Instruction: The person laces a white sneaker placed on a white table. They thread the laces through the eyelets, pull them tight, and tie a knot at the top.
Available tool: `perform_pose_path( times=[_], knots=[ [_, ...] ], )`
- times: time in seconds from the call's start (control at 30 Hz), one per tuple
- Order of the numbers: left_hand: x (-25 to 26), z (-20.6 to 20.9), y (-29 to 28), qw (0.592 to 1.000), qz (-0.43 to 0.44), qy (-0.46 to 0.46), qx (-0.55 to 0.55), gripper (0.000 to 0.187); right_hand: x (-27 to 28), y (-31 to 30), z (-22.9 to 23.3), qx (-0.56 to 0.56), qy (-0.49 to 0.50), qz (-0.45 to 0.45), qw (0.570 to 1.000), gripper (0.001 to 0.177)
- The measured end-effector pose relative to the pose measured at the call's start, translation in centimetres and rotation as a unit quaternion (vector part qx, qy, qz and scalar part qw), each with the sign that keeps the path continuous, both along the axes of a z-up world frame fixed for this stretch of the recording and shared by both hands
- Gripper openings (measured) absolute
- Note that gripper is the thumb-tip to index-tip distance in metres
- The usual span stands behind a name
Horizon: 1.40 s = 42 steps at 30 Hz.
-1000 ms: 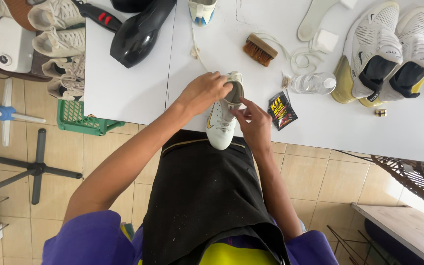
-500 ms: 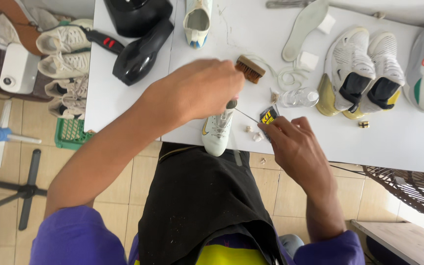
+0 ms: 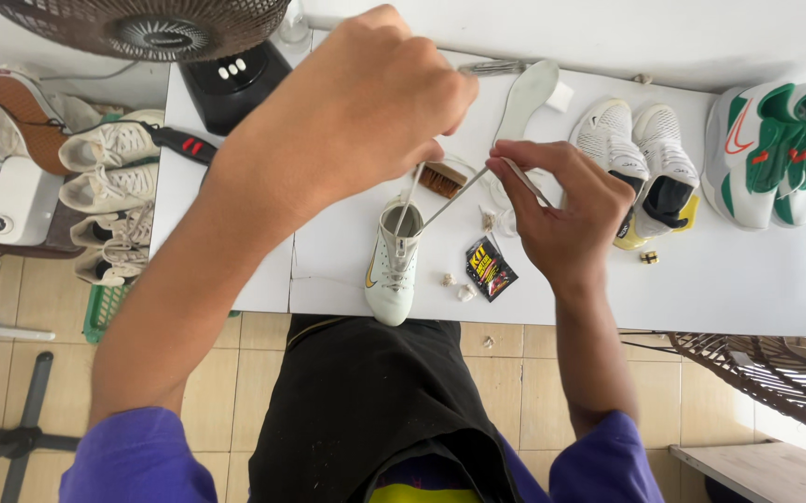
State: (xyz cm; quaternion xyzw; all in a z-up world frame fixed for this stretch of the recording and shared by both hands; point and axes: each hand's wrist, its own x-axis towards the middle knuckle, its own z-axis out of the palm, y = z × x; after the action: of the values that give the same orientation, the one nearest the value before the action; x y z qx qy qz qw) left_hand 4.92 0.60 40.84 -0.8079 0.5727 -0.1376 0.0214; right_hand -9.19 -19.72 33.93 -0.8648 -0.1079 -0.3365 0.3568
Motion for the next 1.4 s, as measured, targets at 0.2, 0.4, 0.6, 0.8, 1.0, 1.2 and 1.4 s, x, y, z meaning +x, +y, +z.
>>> perform_pose_path(
  times=[0.2,0.4,0.6,0.8,1.0,1.2,1.4],
  knots=[
    [0.6,1.6,0.3,0.999,0.030,-0.045,-0.001,0.021,1.7,0.0,-1.5,0.184,-0.009,-0.002,0.983,0.022],
    [1.4,1.1,-0.5,0.973,-0.055,0.102,-0.198,0.051,2.6,-0.1,-1.3,0.260,-0.036,0.011,0.965,0.022],
    [0.8,1.9,-0.9,0.930,-0.084,0.246,-0.260,0.051,3.3,-0.6,-1.5,0.296,-0.042,0.009,0.954,0.016],
    [0.9,2.4,-1.6,0.929,-0.061,0.293,-0.215,0.036,3.2,-0.8,-0.6,0.305,-0.027,0.004,0.952,0.017],
    [1.0,3.9,-2.2,0.920,-0.062,0.332,-0.200,0.027,3.6,-1.8,-0.3,0.334,-0.011,0.030,0.942,0.015],
    [0.7,4.9,-2.5,0.925,-0.027,0.341,-0.164,0.026,3.7,-2.6,0.1,0.348,0.011,0.063,0.935,0.014],
    [1.1,5.0,-2.7,0.926,-0.007,0.348,-0.144,0.017,3.9,-2.5,0.4,0.330,0.018,0.053,0.942,0.016]
  ],
)
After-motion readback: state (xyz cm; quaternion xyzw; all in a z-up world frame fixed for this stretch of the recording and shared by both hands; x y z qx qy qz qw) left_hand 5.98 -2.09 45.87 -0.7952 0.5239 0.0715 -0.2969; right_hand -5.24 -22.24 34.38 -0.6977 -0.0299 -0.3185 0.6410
